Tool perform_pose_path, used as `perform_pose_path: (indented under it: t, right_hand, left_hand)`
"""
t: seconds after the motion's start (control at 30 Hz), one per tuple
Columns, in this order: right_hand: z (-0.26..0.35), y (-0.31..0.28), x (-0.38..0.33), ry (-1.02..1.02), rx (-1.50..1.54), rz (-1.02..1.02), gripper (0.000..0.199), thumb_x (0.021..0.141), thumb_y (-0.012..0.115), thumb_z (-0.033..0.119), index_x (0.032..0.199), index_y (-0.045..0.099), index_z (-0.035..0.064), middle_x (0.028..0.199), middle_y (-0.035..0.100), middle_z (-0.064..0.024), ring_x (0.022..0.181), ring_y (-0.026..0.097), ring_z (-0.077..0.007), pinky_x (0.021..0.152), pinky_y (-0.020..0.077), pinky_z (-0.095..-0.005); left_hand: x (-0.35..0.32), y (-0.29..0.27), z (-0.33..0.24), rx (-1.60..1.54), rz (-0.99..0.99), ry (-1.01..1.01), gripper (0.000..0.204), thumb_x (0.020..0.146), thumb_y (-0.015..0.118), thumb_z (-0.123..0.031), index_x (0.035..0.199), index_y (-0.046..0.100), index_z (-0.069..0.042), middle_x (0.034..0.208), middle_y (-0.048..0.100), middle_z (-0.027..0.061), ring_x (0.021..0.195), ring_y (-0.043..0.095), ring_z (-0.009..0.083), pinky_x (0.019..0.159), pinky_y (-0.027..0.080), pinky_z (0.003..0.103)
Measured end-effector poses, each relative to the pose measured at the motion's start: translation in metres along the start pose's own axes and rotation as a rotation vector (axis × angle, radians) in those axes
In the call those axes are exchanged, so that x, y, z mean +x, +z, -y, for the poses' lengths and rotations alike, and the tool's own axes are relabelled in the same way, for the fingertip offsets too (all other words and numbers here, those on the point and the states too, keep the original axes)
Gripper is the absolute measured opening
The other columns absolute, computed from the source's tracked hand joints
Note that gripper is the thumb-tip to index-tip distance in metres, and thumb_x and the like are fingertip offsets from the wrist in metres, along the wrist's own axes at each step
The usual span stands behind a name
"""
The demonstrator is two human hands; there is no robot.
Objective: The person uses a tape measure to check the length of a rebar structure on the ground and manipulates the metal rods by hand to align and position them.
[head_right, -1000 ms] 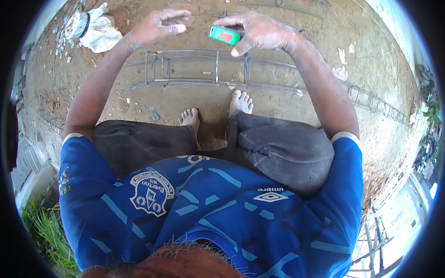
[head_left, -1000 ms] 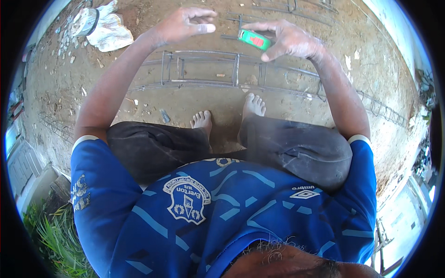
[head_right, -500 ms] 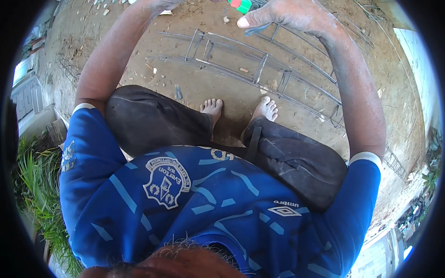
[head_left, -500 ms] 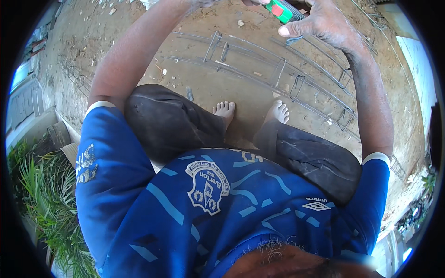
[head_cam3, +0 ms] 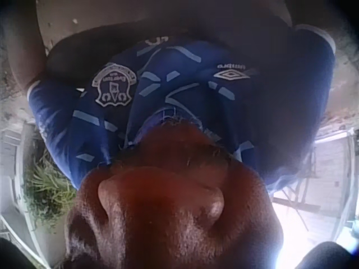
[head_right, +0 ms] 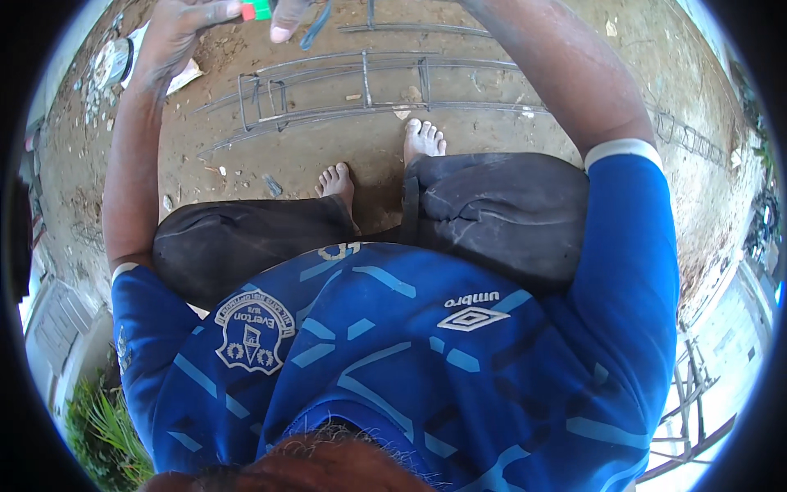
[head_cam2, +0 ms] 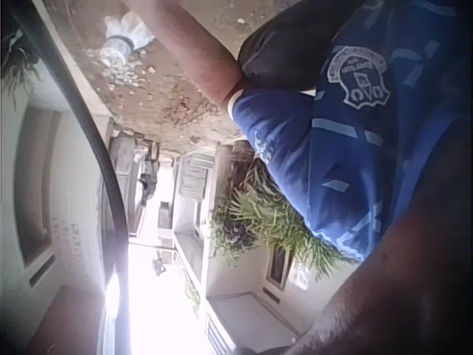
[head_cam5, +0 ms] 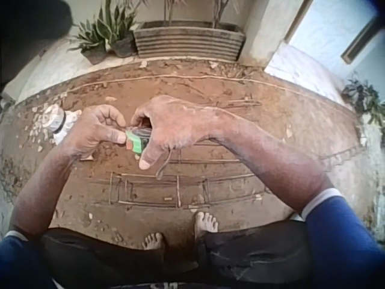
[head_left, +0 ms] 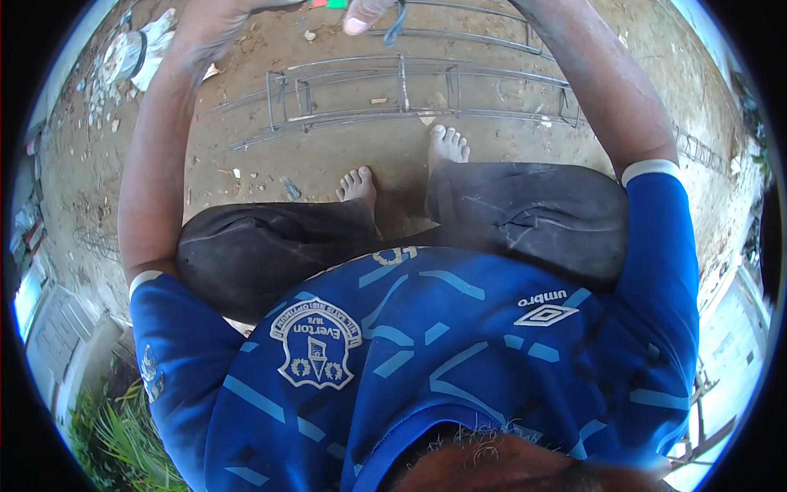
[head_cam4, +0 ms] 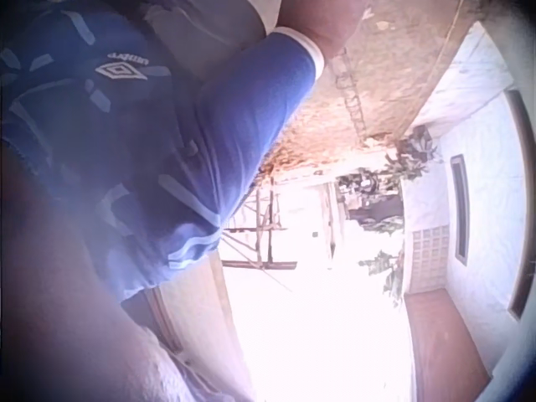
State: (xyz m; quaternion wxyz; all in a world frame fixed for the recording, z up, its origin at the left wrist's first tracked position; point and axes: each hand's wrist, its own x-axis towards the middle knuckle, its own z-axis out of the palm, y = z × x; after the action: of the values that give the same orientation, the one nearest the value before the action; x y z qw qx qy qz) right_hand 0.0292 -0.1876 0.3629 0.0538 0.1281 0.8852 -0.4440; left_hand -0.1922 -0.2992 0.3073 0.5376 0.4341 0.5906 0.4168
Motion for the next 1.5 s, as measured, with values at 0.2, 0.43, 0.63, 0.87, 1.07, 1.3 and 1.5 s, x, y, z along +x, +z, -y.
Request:
perform_pose_path:
  t: [0.2,0.43,0.63,0.87,1.07,1.3,1.5]
  right_hand:
    - [-0.011,0.001,0.006,-0.024,0.024,0.022,0.079,0.058,0.087,0.031,0.123,0.06,-0.0048,0.103,0.069,-0.0191,0.092,0.066,-0.0283,0.081,0.0516,-0.0363]
    - [-0.078,0.0,-0.032,0.365,0.193,0.483,0.08,0.066,0.086,0.03,0.134,0.054,0.001,0.114,0.065,-0.0124,0.106,0.06,-0.0244,0.087,0.0475,-0.035]
    - [-0.165,0.02,-0.099,0.496,0.378,0.438,0.069,0.057,0.084,0.014,0.12,0.058,0.0039,0.094,0.059,-0.0015,0.088,0.058,-0.0155,0.085,0.0492,-0.0336]
    - [-0.16,0.031,-0.104,0.554,0.446,0.302,0.073,0.059,0.075,0.023,0.128,0.06,0.0037,0.1,0.058,-0.0027,0.091,0.056,-0.0167,0.084,0.0451,-0.0282]
    - [-0.182,0.036,-0.102,0.585,0.412,0.316,0.072,0.061,0.074,0.017,0.129,0.058,-0.0007,0.113,0.057,-0.0067,0.103,0.057,-0.0177,0.093,0.0461,-0.0287]
    - [-0.186,0.04,-0.105,0.61,0.447,0.282,0.082,0.053,0.076,0.027,0.129,0.059,-0.0005,0.12,0.057,-0.01,0.113,0.054,-0.0229,0.102,0.0399,-0.0318]
    - [-0.197,0.045,-0.11,0.574,0.508,0.276,0.074,0.057,0.074,0.021,0.128,0.061,0.0043,0.112,0.057,-0.006,0.104,0.054,-0.0187,0.091,0.0441,-0.0291]
  left_hand:
    - [0.003,-0.023,0.022,-0.035,0.055,0.075,0.023,0.074,0.079,-0.004,0.092,0.065,-0.001,0.085,0.07,0.0077,0.075,0.069,0.0176,0.07,0.055,0.029]
    - [-0.015,-0.096,0.056,0.634,0.33,-0.164,0.028,0.08,0.072,-0.017,0.103,0.07,0.0,0.089,0.067,0.0042,0.08,0.061,0.0159,0.076,0.05,0.031]
    - [-0.029,-0.108,0.106,0.886,0.245,-0.3,0.024,0.076,0.075,-0.017,0.096,0.075,-0.003,0.09,0.074,0.0088,0.087,0.069,0.019,0.078,0.053,0.034]
    - [0.0,-0.133,0.168,1.082,0.543,0.273,0.027,0.074,0.07,-0.024,0.093,0.077,-0.006,0.092,0.074,0.0139,0.087,0.07,0.0253,0.08,0.054,0.038]
    - [0.006,-0.126,0.179,1.081,0.446,-0.078,0.03,0.072,0.068,-0.026,0.094,0.077,-0.008,0.093,0.073,0.0153,0.087,0.07,0.0276,0.08,0.054,0.04]
    - [0.003,-0.118,0.17,0.954,0.397,-0.096,0.031,0.07,0.069,-0.024,0.094,0.077,-0.007,0.089,0.073,0.0162,0.084,0.071,0.0272,0.078,0.054,0.04]
    - [0.006,-0.122,0.182,0.904,0.427,-0.073,0.032,0.069,0.069,-0.023,0.095,0.077,-0.006,0.088,0.073,0.0169,0.082,0.07,0.0281,0.077,0.053,0.04]
